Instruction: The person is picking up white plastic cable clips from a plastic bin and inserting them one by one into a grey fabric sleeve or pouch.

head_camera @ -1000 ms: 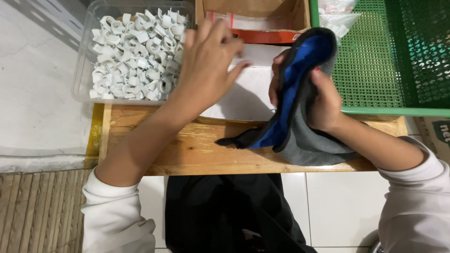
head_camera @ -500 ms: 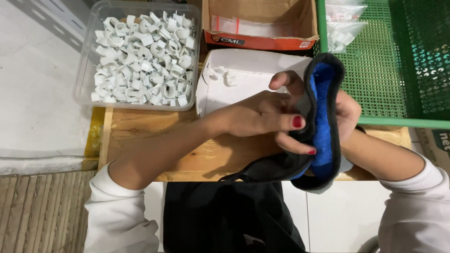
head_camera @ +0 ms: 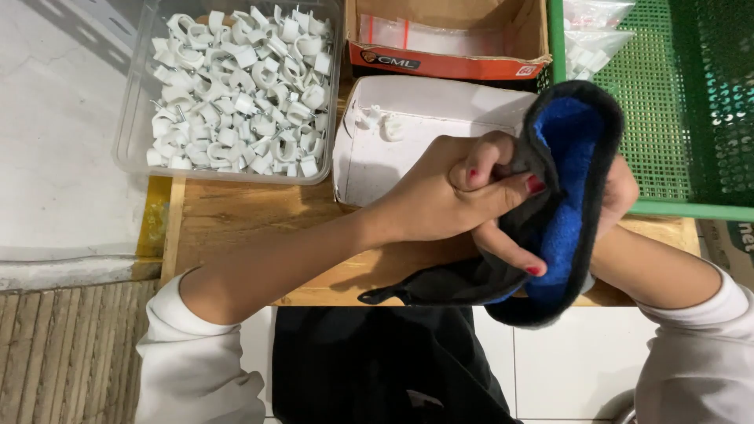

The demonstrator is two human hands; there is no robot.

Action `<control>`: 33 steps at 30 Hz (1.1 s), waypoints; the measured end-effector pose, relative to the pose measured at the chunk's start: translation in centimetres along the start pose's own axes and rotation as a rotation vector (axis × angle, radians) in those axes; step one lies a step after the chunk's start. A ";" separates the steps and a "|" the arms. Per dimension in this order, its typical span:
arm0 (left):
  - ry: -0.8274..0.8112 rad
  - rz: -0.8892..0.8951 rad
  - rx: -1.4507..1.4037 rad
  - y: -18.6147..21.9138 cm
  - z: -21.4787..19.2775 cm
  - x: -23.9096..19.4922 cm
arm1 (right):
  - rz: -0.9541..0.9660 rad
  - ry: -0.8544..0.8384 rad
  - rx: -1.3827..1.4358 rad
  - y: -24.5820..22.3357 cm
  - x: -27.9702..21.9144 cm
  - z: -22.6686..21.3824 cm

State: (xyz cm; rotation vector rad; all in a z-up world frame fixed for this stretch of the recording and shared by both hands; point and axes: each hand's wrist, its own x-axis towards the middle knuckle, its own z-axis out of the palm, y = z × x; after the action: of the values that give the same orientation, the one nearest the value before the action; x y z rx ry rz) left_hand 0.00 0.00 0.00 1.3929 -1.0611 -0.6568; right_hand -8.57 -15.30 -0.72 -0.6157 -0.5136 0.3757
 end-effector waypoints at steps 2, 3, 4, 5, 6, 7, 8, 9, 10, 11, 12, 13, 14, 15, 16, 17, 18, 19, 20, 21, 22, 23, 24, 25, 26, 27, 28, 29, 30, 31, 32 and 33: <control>-0.051 0.080 -0.074 -1.6 0.2 0.0 | 0.018 -0.116 0.018 -0.7 0.4 -0.2; -0.105 0.162 -0.147 -2.3 0.4 0.0 | 0.032 -0.233 0.033 -1.0 0.6 -0.3; -0.106 0.162 -0.148 -2.3 0.7 0.1 | 0.032 -0.232 0.033 -0.7 1.3 0.8; -0.142 0.166 -0.310 -2.2 1.0 0.2 | -0.094 -0.121 -0.024 -0.4 2.0 2.0; -0.179 0.169 -0.472 -2.2 1.3 0.2 | -0.220 -0.010 -0.080 -0.1 2.7 3.1; -0.180 0.169 -0.474 -2.1 1.1 0.1 | -0.220 -0.008 -0.080 -0.1 2.7 2.8; -0.208 0.162 -0.440 -2.1 0.9 0.0 | -0.260 -0.048 -0.259 -0.1 2.6 2.5; -0.236 0.156 -0.406 -2.0 0.6 -0.2 | -0.299 -0.089 -0.439 -0.2 2.5 2.1; -0.237 0.157 -0.407 -1.9 0.6 -0.2 | -0.300 -0.088 -0.440 -0.5 2.3 1.9; -0.264 0.081 -0.462 -1.8 0.5 -0.3 | -0.293 -0.086 -0.430 -0.5 2.3 1.8; -0.291 0.004 -0.517 -1.7 0.4 -0.4 | -0.286 -0.084 -0.420 -0.3 2.4 1.7; -0.292 0.003 -0.519 -1.1 0.3 -0.3 | -0.279 -0.080 -0.410 -0.3 2.3 1.7; -0.298 0.113 -0.442 -0.4 0.2 -0.2 | -0.273 -0.077 -0.401 -0.4 2.2 1.6; -0.300 0.224 -0.363 0.3 0.0 -0.1 | -0.265 -0.076 -0.392 -0.4 2.2 1.6; -0.300 0.224 -0.364 0.2 0.1 -0.1 | -0.258 -0.075 -0.382 -0.5 2.2 1.5; -0.364 0.209 -0.476 0.0 0.2 -0.2 | -0.251 -0.074 -0.373 -0.5 2.2 1.5; -0.427 0.194 -0.588 -0.1 0.3 -0.3 | -0.243 -0.072 -0.364 -0.6 2.2 1.4; -0.431 0.195 -0.590 -0.1 0.1 -0.4 | -0.238 -0.068 -0.357 -0.7 2.1 1.4; -0.423 0.144 -0.561 -0.1 -0.1 -0.5 | -0.232 -0.064 -0.351 -0.8 2.1 1.3; -0.414 0.092 -0.531 0.0 -0.3 -0.6 | -0.228 -0.063 -0.342 -0.9 2.0 1.2; -0.416 0.092 -0.530 -0.8 -0.1 -0.6 | -0.223 -0.061 -0.334 -1.0 2.0 1.1; -0.407 0.057 -0.434 -1.6 0.2 -0.6 | -0.215 -0.060 -0.323 -1.0 2.0 1.0; -0.396 0.022 -0.339 -2.4 0.4 -0.7 | -0.207 -0.060 -0.311 -1.1 1.9 0.8; -0.397 0.023 -0.338 -1.8 0.5 -0.5 | -0.201 -0.059 -0.303 -1.0 2.0 1.0; -0.273 0.100 -0.426 -1.1 0.6 -0.3 | -0.195 -0.059 -0.294 -1.0 2.1 1.2; -0.146 0.174 -0.514 -0.5 0.7 -0.1 | -0.187 -0.057 -0.283 -1.0 2.1 1.4; -0.144 0.173 -0.516 -0.4 0.8 -0.3 | -0.179 -0.056 -0.273 -0.9 2.1 1.4; -0.116 0.082 -0.509 -0.4 0.9 -0.4 | -0.172 -0.055 -0.264 -1.0 2.2 1.5; -0.087 -0.010 -0.501 -0.3 1.0 -0.4 | -0.165 -0.055 -0.255 -1.0 2.3 1.6; -0.084 -0.010 -0.502 -0.2 1.1 -0.5 | -0.156 -0.054 -0.244 -0.9 2.4 1.6; -0.005 -0.036 -0.316 0.0 1.2 -0.6 | -0.148 -0.053 -0.234 -0.9 2.4 1.6; 0.073 -0.064 -0.131 0.1 1.3 -0.6 | -0.140 -0.051 -0.222 -0.8 2.4 1.6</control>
State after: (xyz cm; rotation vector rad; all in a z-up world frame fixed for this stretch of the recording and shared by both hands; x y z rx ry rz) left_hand -1.46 -0.02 -0.21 1.3315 -0.9036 -0.7044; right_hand -7.32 -14.06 1.74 -0.7813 -0.6494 0.2031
